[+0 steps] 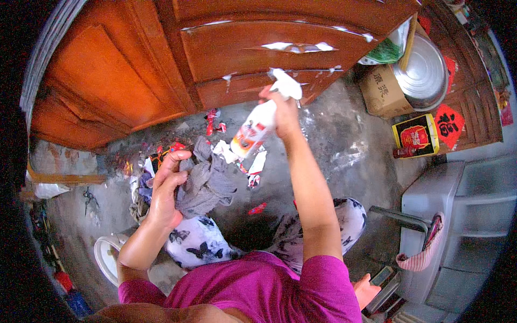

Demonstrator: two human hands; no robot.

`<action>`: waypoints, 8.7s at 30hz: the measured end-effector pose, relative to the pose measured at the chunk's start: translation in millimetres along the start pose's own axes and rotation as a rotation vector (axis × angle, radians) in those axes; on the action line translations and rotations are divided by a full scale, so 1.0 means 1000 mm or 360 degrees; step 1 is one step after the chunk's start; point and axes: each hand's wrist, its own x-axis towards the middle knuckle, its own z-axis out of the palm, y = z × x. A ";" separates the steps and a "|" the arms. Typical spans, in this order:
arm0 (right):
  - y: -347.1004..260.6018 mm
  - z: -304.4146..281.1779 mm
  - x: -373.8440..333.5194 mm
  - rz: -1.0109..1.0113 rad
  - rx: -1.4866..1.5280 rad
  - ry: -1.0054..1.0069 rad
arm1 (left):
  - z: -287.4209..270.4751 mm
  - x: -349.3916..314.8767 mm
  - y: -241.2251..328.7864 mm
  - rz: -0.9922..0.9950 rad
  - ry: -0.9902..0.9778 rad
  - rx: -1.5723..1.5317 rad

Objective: The person kneels on the floor and wipes a wooden cabinet with a cloth. They dip the cloth into a bucket of water, then spray a cleaning solution onto the cabinet and continue wiping the surface.

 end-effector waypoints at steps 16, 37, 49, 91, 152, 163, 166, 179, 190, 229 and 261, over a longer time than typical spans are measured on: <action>0.065 0.104 -0.014 0.0060 -0.0023 -0.0394 | -0.002 -0.005 0.006 0.0028 -0.0028 -0.0077; 0.049 0.126 -0.064 -0.1289 -0.0831 -0.1044 | -0.078 0.047 -0.013 0.0378 0.0062 0.1498; 0.056 -0.015 0.063 -0.1869 -0.2664 -0.0137 | -0.108 0.024 -0.022 0.0391 0.0353 0.1413; 0.094 0.050 0.056 -0.2429 -0.2817 -0.0710 | -0.116 0.028 -0.039 0.0318 0.0563 0.1169; 0.032 -0.111 0.130 -0.1087 -0.1107 0.1461 | -0.086 -0.045 0.042 0.0970 0.1154 0.0238; 0.012 -0.085 0.108 -0.1028 -0.0820 0.1353 | -0.001 -0.031 -0.013 0.0476 0.0667 -0.0034; 0.020 -0.074 0.120 -0.0909 -0.0927 0.1321 | 0.006 -0.021 -0.019 0.0348 0.0616 -0.0003; -0.103 -0.097 0.135 -0.1400 -0.1029 0.1340 | 0.004 -0.008 -0.024 0.0316 0.0563 -0.0145; -0.101 -0.022 0.071 -0.1775 -0.1681 0.0953 | 0.012 -0.002 -0.032 0.0225 0.0423 -0.0234; -0.055 0.006 0.025 -0.1773 -0.1802 0.0620 | 0.016 -0.015 -0.029 0.0179 0.0361 -0.0352; 0.011 0.037 0.041 -0.1612 -0.0948 0.0602 | 0.012 -0.024 -0.020 0.0105 0.0335 -0.0511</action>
